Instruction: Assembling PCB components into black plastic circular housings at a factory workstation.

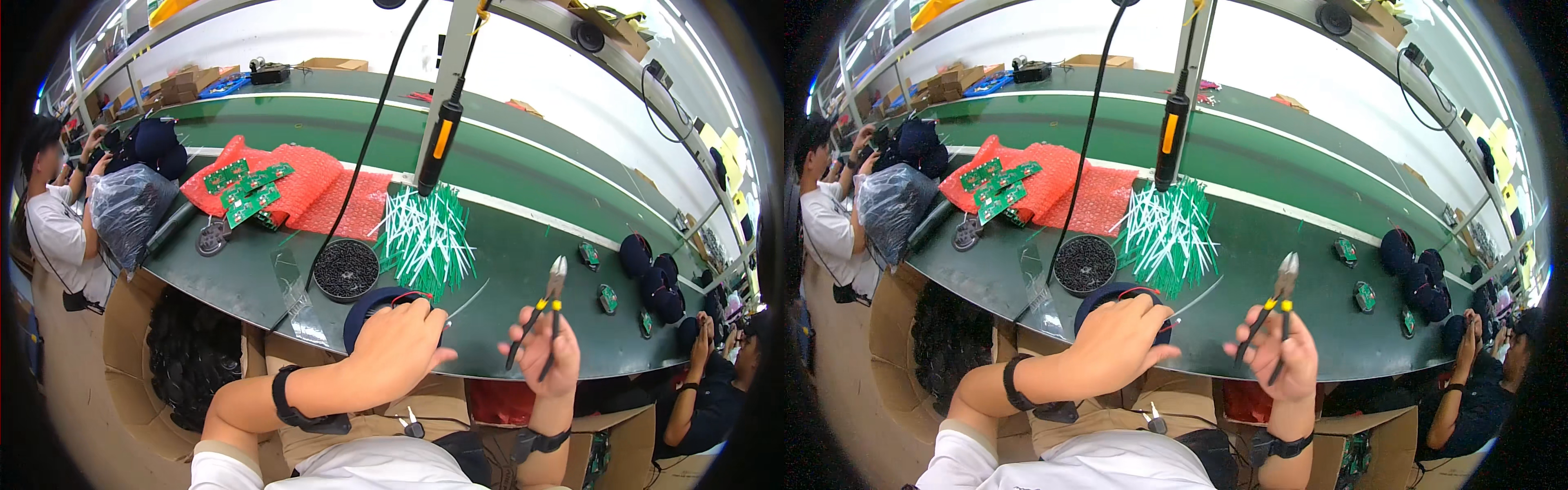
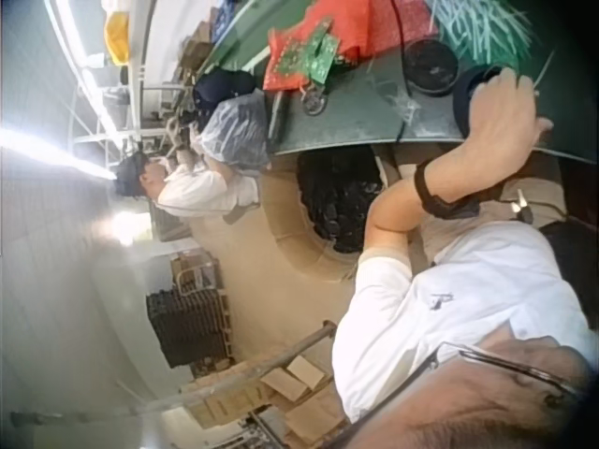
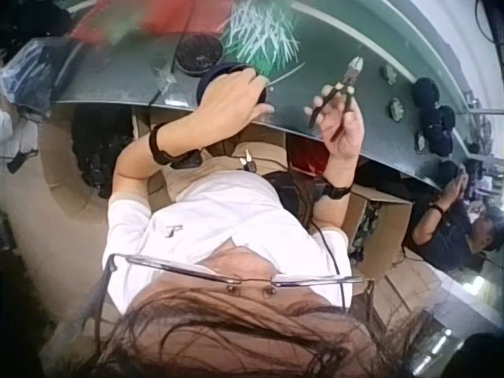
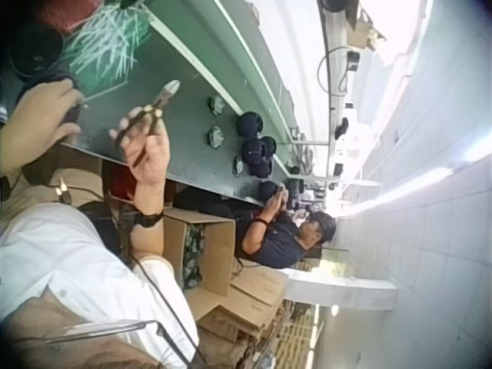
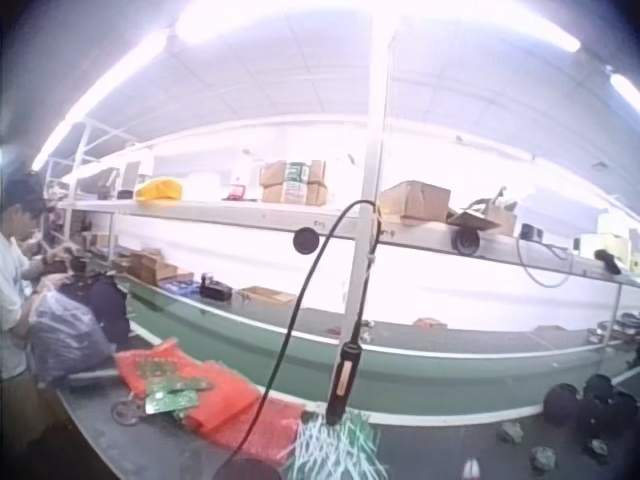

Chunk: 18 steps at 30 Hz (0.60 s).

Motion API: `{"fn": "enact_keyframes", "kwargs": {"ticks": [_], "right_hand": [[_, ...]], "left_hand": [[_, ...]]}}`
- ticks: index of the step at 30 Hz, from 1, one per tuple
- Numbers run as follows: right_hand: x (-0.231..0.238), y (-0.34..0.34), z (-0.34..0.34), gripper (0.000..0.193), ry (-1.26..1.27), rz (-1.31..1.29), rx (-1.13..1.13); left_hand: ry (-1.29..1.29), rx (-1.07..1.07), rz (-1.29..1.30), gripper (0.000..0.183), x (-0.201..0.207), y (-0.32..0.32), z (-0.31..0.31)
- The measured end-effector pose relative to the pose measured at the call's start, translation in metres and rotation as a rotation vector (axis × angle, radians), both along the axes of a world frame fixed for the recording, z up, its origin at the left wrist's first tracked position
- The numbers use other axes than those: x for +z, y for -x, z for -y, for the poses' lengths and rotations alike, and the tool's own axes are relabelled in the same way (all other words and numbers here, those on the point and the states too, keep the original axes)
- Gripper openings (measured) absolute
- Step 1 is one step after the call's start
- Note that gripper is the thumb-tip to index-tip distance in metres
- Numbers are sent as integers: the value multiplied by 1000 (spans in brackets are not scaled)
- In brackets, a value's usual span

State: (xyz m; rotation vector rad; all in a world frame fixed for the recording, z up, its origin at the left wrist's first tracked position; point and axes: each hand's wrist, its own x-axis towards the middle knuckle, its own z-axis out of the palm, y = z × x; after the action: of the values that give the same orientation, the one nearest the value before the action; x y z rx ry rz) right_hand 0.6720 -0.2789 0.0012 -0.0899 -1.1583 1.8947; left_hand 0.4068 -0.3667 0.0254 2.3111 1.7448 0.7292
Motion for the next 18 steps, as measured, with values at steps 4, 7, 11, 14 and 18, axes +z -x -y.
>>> {"fn": "enact_keyframes", "kwargs": {"ticks": [4, 7, 11, 14, 18], "right_hand": [[-13, 11, 19, 79, -68, 360, -195], [-18, 18, 38, 55, -84, 586, -287], [-23, 25, 58, 25, -377, 769, -589], [-26, 28, 55, 20, -625, 854, -634], [-30, 39, 48, 27, -719, 1073, -561]], "left_hand": [[-18, 5, 79, 42, 2, -1, -7], [-1, -17, 193, 44, 6, 4, -7], [84, -31, 362, 50, 8, 5, -7], [31, -15, 316, 51, 6, 4, -9], [-12, -100, 243, 53, 4, 7, -14]]}}
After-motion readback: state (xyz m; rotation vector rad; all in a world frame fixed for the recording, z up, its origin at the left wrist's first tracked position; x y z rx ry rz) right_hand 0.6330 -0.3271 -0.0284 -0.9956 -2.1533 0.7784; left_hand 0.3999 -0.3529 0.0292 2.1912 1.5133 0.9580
